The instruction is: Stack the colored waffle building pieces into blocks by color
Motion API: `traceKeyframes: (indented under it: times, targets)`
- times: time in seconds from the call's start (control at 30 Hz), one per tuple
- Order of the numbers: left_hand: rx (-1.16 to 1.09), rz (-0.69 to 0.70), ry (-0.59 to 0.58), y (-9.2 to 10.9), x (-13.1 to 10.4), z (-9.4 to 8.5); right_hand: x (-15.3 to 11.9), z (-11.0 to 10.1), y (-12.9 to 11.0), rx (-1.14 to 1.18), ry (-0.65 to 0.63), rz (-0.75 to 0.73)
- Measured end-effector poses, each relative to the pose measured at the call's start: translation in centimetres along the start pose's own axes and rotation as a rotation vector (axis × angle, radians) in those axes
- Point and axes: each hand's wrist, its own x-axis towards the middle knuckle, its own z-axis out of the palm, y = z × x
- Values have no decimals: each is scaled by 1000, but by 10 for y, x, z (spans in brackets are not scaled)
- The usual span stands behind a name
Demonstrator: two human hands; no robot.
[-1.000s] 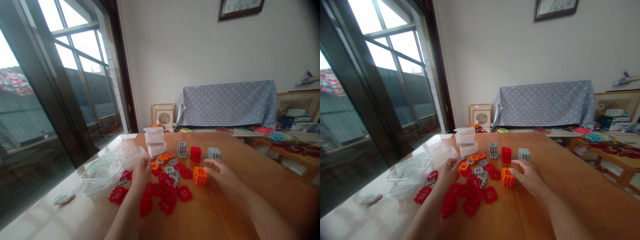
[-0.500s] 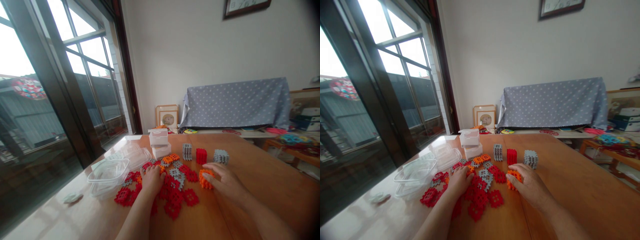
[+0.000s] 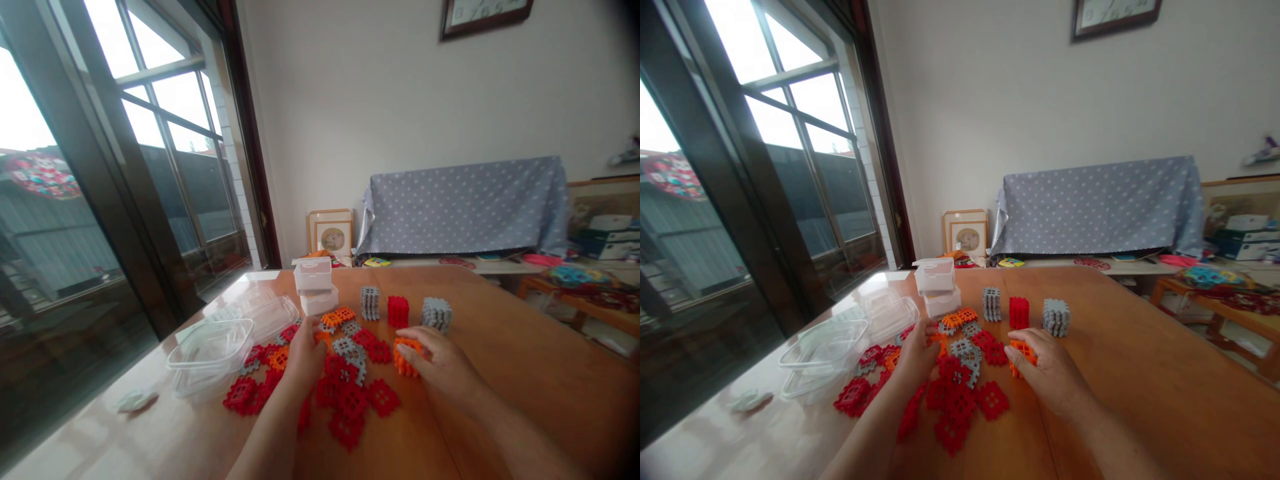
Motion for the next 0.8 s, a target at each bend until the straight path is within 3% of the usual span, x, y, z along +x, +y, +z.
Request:
traceKeyframes:
  times: [0.07,0.23,0.37,0.57,0.67,0.8]
  targets:
    - [-284,-56,-94,16,-7,2,-2,1,-12,64,-33,28]
    - [-798,-88,-517,60,-35,10,-10,8,-46,358,-211,133]
    - [-906,-146,-513,79,-48,12,-15,10,-60,615,-372,250]
    - [-979,-245,-560,82,-49,14,-13,7,-57,893,-324,412]
    - [-969,-265,-544,77,-48,18,-12,5,-51,886,-351,415]
    - [-933,-299,-539,72,-46,19,-10,0,-44,733,-295,299]
